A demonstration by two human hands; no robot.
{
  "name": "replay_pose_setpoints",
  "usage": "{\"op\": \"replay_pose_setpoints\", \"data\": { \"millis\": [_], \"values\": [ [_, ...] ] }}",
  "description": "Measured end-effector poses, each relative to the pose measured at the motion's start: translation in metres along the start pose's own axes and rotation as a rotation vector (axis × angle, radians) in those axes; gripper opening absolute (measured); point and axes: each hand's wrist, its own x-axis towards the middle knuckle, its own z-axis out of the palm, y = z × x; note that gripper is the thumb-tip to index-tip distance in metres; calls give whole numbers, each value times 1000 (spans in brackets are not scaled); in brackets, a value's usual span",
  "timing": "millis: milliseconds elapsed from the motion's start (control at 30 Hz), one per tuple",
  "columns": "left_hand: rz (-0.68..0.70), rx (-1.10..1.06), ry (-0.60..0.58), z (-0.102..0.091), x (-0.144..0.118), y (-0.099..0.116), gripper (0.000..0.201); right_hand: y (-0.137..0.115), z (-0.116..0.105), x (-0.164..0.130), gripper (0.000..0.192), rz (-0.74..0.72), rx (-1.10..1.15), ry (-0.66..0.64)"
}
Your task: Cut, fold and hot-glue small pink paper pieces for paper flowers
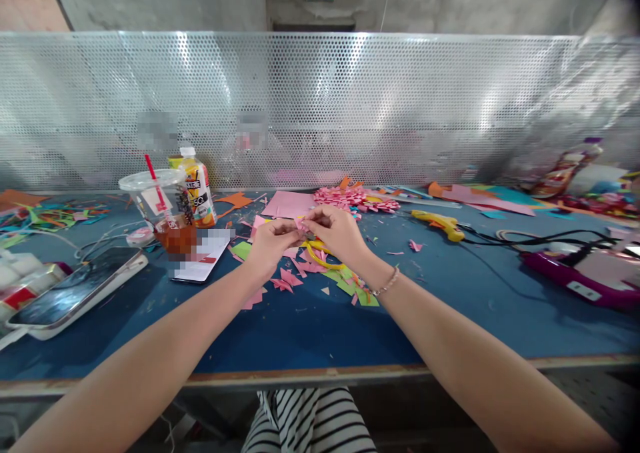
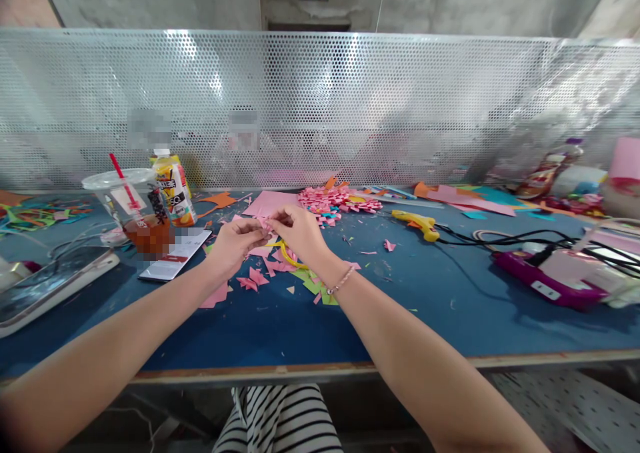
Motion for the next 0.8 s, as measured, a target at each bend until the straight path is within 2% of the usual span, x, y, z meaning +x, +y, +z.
{"op": "replay_pose_setpoints", "data": {
  "millis": [100, 167, 267, 433, 567, 800],
  "values": [
    [-5, -2, 1, 0, 0, 1, 14, 2, 2, 1, 17, 5, 51, 50],
    [-17, -22, 7, 0, 1, 1, 13, 2, 2, 2, 16, 18, 76, 54],
    [-53, -74, 20, 0, 2, 1, 9, -2, 1, 2, 7, 64, 150, 28],
    [-94, -136, 25, -1, 2, 1, 10, -6, 2, 0, 16, 106, 217, -69],
    [-53, -120, -32, -3, 2, 0, 13, -4, 3, 0, 21, 132, 170, -139],
    [24, 24, -32, -5, 3, -2, 14, -2, 2, 0, 23, 170, 165, -98]
  ]
}}
